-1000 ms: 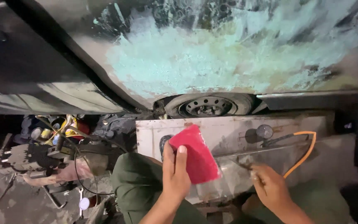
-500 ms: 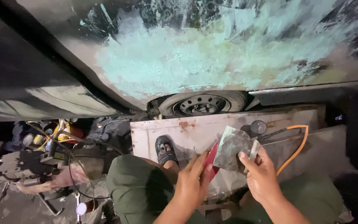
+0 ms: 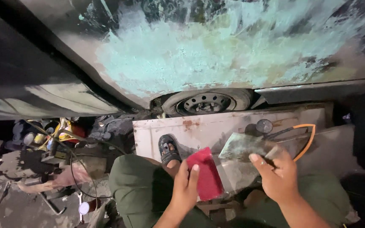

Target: The person sands a light-colored substance on the side of a vehicle using a red sanding block and a metal scraper. They alternate between scraping the surface and sanding it down, working on the area above the wheel well.

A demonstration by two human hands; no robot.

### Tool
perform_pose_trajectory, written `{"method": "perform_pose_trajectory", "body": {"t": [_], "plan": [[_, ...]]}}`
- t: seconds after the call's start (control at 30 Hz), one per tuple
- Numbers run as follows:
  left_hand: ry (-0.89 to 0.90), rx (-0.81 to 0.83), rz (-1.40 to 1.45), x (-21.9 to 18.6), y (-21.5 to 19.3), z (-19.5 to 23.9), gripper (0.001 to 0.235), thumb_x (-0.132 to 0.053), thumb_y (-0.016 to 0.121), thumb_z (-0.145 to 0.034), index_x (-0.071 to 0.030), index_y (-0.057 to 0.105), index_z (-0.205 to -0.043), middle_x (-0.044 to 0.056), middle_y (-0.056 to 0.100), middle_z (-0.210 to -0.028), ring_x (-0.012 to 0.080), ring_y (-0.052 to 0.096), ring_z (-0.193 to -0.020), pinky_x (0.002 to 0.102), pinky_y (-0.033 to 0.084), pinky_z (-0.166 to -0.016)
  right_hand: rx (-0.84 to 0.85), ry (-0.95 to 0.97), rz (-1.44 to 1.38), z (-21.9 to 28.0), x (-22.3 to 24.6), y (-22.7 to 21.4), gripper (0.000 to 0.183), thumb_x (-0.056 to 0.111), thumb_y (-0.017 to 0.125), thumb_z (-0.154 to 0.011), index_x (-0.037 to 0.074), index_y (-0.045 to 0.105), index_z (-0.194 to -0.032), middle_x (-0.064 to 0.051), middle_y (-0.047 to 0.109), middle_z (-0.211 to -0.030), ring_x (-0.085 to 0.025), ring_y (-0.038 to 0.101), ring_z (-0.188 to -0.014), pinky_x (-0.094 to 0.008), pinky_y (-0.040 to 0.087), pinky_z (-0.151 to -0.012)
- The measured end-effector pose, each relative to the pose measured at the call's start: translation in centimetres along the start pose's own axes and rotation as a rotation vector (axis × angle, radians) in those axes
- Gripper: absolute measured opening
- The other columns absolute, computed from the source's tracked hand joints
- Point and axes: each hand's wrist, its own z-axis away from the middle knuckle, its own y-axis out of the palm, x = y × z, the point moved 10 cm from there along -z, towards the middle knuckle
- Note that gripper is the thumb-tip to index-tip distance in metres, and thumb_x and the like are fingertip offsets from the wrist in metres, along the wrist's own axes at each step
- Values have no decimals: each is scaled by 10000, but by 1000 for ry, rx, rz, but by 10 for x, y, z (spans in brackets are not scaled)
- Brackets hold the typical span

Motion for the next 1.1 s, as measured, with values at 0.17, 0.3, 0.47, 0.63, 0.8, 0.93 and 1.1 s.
{"method": "perform_pose_trajectory", "body": {"t": [0.17,0.3,0.47,0.63,0.8,0.93,1.1], "plan": [[-57,-37,526,-7,2,3,248,-295,541,-1052,-85,671,-1074,18,596,-879,113,505,-826,255,392,-786,361,-789,447,38,66,46,545,511,309,-1075,193,666,-1337,-58,689,-1394,-305,675,-1305,-481,534,-1091],[-89,-61,552,-28,3,7,264,-258,520,-1029,-81,654,-1172,47,640,-1026,145,559,-980,290,452,-925,309,-935,497,60,85,56,394,172,370,-1080,125,732,-1227,-94,692,-1336,-364,674,-1253,-480,558,-1098],[-113,-130,542,-31,-6,9,288,-251,443,-1057,-102,625,-1224,54,636,-1039,198,601,-937,338,495,-894,251,-900,681,54,36,27,342,226,560,-1008,175,664,-1330,-65,694,-1343,-302,669,-1272,-490,596,-1085],[109,-279,406,-56,-39,13,445,-379,475,-998,-84,601,-1307,91,680,-1116,221,672,-993,320,561,-779,159,-413,566,27,-78,-10,179,255,617,-955,91,546,-956,-44,537,-924,-202,523,-880,-463,377,-849],[431,-271,36,-76,-36,14,410,-398,446,-1036,-50,651,-1109,96,661,-978,231,653,-832,339,537,-655,-117,460,-15,32,-161,-42,272,206,717,-987,43,559,-837,-33,367,-688,-177,395,-662,-386,308,-626],[600,-202,-114,-85,-12,20,343,-322,512,-1039,-21,644,-1137,117,660,-950,243,628,-807,336,508,-672,290,17,377,36,-211,-11,686,83,766,-824,222,573,-1468,-89,465,-1441,-201,735,-940,-461,661,-973],[759,-88,-332,-91,15,34,327,-148,538,-1056,-36,569,-1362,210,633,-1169,389,666,-880,429,525,-606,-186,1005,-625,39,-53,42,522,107,488,-1007,223,397,-1507,17,38,-747,-158,12,-451,-383,60,-535]]}}
